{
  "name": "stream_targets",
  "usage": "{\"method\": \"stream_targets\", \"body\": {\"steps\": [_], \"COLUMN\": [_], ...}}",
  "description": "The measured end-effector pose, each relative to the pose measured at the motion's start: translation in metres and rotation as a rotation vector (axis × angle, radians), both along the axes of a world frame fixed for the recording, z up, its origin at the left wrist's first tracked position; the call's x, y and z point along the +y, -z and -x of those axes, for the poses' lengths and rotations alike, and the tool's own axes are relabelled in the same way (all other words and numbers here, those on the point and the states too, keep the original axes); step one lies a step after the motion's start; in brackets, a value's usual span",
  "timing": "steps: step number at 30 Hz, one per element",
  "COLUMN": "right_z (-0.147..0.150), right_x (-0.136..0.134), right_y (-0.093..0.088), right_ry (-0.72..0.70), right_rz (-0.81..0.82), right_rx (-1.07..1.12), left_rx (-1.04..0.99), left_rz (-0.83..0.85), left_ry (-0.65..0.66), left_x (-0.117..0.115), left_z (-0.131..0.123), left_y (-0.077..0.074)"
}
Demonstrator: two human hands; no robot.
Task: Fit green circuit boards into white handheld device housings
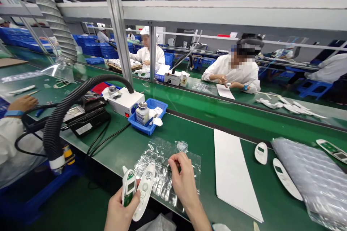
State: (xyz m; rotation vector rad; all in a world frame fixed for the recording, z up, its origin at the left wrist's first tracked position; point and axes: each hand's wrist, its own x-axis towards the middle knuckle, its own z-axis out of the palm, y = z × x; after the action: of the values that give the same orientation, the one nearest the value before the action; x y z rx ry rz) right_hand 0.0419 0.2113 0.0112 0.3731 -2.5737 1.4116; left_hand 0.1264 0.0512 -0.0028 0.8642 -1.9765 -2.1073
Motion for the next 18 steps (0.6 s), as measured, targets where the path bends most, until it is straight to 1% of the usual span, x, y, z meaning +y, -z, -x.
{"method": "stream_targets", "body": {"steps": [2, 3, 6, 10, 16, 18], "right_z": [-0.010, -0.015, -0.026, -0.029, -0.027, -0.028], "right_x": [-0.006, -0.009, -0.016, -0.018, -0.017, -0.017], "right_y": [-0.009, -0.012, -0.014, -0.009, -0.009, -0.010], "right_ry": [-0.063, -0.102, -0.175, -0.185, -0.167, -0.168], "right_rz": [0.064, 0.057, -0.045, -0.129, -0.180, -0.175], "right_rx": [-0.055, -0.092, -0.152, -0.165, -0.140, -0.135], "left_rx": [0.029, 0.038, 0.058, 0.073, 0.073, 0.082], "left_rz": [0.045, 0.067, 0.113, 0.154, 0.163, 0.170], "left_ry": [0.009, 0.019, 0.041, 0.030, 0.006, -0.008], "left_x": [0.003, 0.005, 0.009, 0.013, 0.015, 0.015], "left_z": [-0.001, -0.001, -0.002, -0.002, -0.002, -0.001], "left_y": [0.000, 0.000, 0.002, 0.003, 0.004, 0.004]}}
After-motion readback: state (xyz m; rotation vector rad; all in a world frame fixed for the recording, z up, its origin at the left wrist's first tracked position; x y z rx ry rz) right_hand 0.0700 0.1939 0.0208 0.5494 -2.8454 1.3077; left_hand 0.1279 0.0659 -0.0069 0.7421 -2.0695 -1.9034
